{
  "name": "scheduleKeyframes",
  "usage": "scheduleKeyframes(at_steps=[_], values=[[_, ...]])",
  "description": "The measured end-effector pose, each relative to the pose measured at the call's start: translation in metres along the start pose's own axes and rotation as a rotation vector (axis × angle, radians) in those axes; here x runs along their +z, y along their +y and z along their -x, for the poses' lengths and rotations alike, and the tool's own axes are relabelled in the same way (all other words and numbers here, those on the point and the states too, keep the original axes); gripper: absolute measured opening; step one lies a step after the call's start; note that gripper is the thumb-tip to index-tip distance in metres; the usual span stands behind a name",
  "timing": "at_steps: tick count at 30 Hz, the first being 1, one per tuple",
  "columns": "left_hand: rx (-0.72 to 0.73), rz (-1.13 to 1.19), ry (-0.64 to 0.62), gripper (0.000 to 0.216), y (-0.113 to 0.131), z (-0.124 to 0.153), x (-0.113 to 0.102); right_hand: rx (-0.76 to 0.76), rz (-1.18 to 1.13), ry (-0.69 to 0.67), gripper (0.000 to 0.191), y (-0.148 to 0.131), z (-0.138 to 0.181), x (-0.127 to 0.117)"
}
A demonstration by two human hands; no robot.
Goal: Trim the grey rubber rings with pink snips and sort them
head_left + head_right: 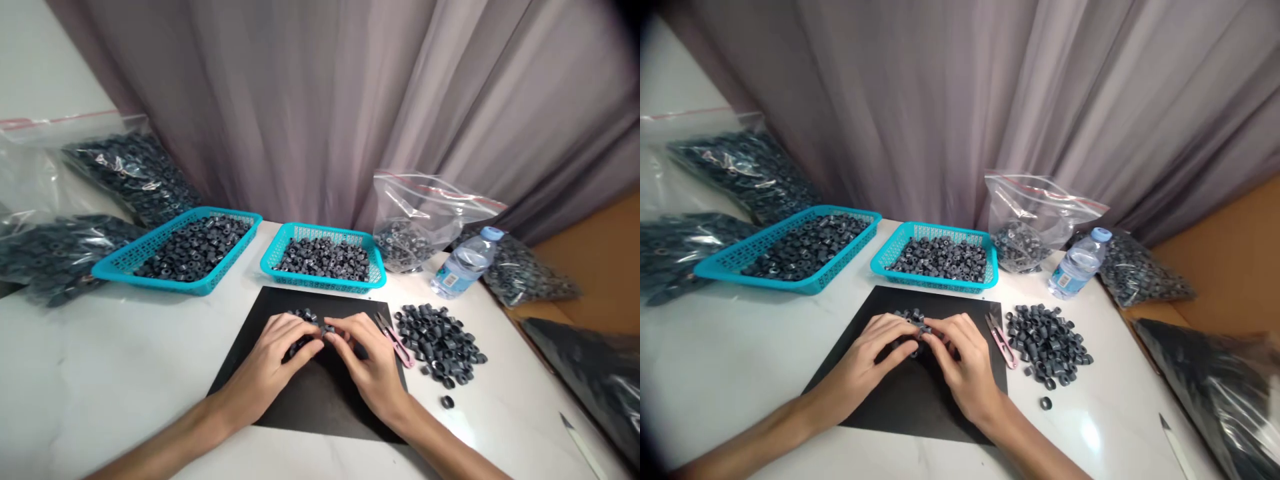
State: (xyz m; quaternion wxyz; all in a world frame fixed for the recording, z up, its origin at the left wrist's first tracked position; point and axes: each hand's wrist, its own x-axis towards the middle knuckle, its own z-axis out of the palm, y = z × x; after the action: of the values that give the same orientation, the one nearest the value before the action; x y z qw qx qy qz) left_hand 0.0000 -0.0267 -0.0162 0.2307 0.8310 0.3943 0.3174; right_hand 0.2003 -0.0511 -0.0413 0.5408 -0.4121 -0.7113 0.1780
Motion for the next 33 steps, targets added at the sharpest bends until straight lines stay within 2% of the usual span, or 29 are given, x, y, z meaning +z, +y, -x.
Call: scheduleKeyframes(at_steps=[3,5,7,10,13,15,19,22,26,30,33], values=[[0.136,-0.194,-0.045,0.021,-0.001,0.002,0.005,-0.167,0.171,0.021,0.027,-0.003,-0.019,-0.017],[0.218,-0.32,-0.063,0.023,-0.003,0.003,0.011,-0.319,0.4,0.044,0.028,-0.006,-0.049,-0.042],[0.257,-0.395,-0.055,0.025,-0.004,0.003,0.015,-0.381,0.657,0.113,0.022,-0.01,-0.089,-0.074],[0.266,-0.386,-0.048,0.026,-0.007,0.003,0.018,-0.251,1.002,0.232,0.027,-0.011,-0.15,-0.12],[0.253,-0.306,-0.046,0.021,-0.009,0.002,0.015,-0.025,1.199,0.185,0.025,-0.006,-0.187,-0.146],[0.249,-0.241,-0.045,0.021,-0.009,0.002,0.013,0.039,1.243,0.179,0.025,-0.003,-0.198,-0.154],[0.269,-0.145,-0.058,0.027,-0.008,0.004,0.009,0.063,1.285,0.181,0.03,-0.004,-0.204,-0.16],[0.338,-0.157,-0.014,0.026,-0.008,0.005,0.008,0.096,1.302,0.108,0.031,-0.009,-0.208,-0.164],[0.437,-0.163,0.06,0.022,-0.009,0.007,0.008,0.235,1.311,-0.019,0.032,-0.008,-0.212,-0.163],[0.402,-0.102,0.034,0.023,-0.008,0.01,0.006,0.316,1.322,-0.117,0.03,-0.003,-0.213,-0.162],[0.32,-0.031,0.014,0.025,-0.007,0.011,0.006,0.322,1.334,-0.126,0.035,-0.001,-0.213,-0.16]])
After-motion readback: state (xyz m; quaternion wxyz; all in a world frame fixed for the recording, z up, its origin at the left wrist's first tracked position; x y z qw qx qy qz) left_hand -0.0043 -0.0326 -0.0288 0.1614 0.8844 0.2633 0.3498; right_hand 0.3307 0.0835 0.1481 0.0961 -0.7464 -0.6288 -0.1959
